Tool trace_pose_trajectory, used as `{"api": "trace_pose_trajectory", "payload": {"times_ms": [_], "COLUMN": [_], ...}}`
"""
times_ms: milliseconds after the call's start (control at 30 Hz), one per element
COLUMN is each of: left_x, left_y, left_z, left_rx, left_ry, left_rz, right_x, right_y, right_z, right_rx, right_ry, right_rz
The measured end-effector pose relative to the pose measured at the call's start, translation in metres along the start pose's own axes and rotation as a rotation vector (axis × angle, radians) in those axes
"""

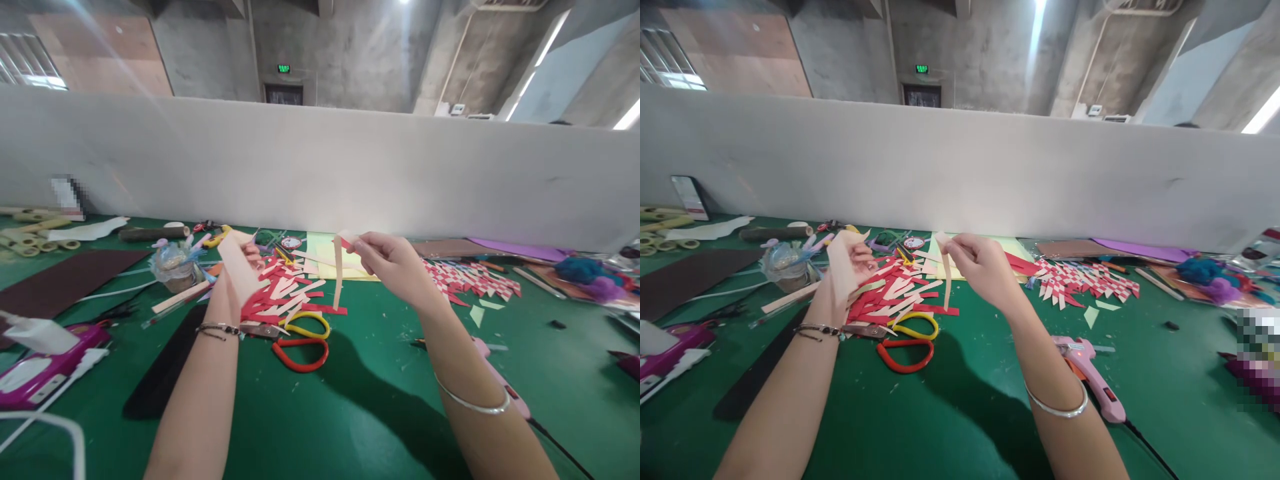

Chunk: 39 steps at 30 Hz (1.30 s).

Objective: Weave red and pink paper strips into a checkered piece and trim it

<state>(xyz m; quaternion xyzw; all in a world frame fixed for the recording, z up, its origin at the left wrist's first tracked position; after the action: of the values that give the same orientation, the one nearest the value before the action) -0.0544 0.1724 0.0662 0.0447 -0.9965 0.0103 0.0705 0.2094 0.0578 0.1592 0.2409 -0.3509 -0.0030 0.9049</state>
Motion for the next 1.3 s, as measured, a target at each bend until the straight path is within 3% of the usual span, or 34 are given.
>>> {"api": "trace_pose_trajectory", "payload": {"times_ms": [167,333,533,733,1000,1300], "left_x": [-0.006,-0.021,-0.029,-0.036,-0.027,-0.028], "left_y": [0.008,0.001,-0.023,-0.038,-0.021,-0.018], "left_z": [0.017,0.009,-0.008,0.008,0.034,0.038], "left_rx": [0.061,0.143,0.206,0.309,0.401,0.338], "left_ry": [0.012,0.199,0.420,0.494,0.621,0.697], "left_rz": [-0.007,0.078,0.253,0.450,0.452,0.439], "right_x": [-0.002,-0.002,-0.002,-0.007,-0.015,-0.015], "right_y": [0.001,0.000,-0.001,0.000,0.001,0.002], "right_z": [0.000,0.001,0.002,0.002,0.003,0.002], "right_rx": [0.003,-0.001,0.000,0.012,0.043,0.029], "right_ry": [-0.002,-0.001,-0.012,-0.013,-0.044,-0.032], "right_rz": [0.005,0.004,0.011,0.036,0.082,0.080]}}
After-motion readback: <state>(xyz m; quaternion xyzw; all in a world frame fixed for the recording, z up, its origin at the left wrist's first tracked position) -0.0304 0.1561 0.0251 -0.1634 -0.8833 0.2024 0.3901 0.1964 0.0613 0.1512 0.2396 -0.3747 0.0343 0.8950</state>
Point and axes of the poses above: each hand's wrist, its own y-axis towards the middle knuckle, its own x-axis out of the back of the hand, z = x × y, the point moved 7 cm from there along y, towards the middle knuckle, and after that the axes turned 7 degrees about -y, right-handed, at the moved point
